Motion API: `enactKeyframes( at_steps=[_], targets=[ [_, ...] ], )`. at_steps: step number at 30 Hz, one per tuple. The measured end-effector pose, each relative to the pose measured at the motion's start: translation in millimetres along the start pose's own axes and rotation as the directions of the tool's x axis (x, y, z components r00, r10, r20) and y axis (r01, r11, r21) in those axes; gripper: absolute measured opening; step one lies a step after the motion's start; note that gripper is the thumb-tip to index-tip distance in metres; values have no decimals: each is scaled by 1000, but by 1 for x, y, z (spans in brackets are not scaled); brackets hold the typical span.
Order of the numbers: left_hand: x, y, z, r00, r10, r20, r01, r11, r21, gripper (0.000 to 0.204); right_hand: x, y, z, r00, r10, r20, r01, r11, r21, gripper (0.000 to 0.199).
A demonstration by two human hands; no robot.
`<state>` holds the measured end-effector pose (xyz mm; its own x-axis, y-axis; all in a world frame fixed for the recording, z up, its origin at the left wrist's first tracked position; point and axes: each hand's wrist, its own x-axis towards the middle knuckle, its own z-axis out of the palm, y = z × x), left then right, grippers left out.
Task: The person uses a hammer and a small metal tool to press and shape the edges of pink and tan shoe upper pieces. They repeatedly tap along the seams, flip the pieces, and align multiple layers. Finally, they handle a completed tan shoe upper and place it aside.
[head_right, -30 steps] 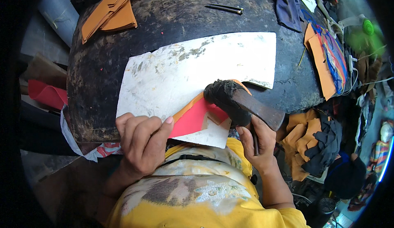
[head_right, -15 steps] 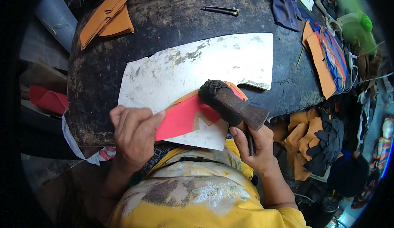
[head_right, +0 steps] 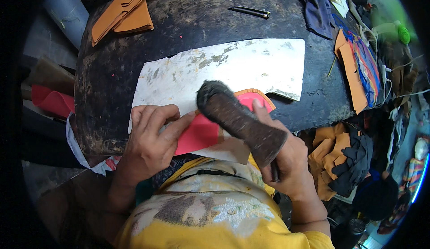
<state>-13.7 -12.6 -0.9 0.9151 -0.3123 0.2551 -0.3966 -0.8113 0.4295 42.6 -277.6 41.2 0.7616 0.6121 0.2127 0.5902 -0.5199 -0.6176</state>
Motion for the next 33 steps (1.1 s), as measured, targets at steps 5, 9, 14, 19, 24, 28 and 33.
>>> enactKeyframes(
  at_steps=[5, 9, 14, 19, 24, 28, 33],
  targets=[
    [0, 5, 0, 1000, -8, -25, 9, 999, 36, 39, 9, 0, 0, 966, 157, 206, -141, 986, -90, 50],
    [-2, 4, 3, 999, -3, -39, 4, 1000, 25, 35, 9, -1, 2, 997, -23, 75, 28, 998, -62, 52],
    [-3, -1, 6, 996, -16, -84, 13, 999, -45, 30, 8, 0, 6, 973, 130, 191, -116, 990, -83, 41],
    [-6, -3, 5, 992, -41, -118, 26, 991, -131, 29, 12, 7, 0, 987, 120, 103, -113, 991, -70, 30],
    [-7, -4, 7, 992, -27, -122, 12, 993, -115, 28, 7, 1, -1, 999, 0, 34, 4, 995, -103, 43],
    [-5, -4, 7, 989, -29, -143, 12, 993, -116, 29, 12, 3, 11, 973, 33, 227, -18, 997, -69, 64],
    [-7, -5, 8, 988, -37, -147, 18, 992, -126, 29, 16, 8, 9, 996, -75, 37, 81, 982, -168, 64]
  ],
)
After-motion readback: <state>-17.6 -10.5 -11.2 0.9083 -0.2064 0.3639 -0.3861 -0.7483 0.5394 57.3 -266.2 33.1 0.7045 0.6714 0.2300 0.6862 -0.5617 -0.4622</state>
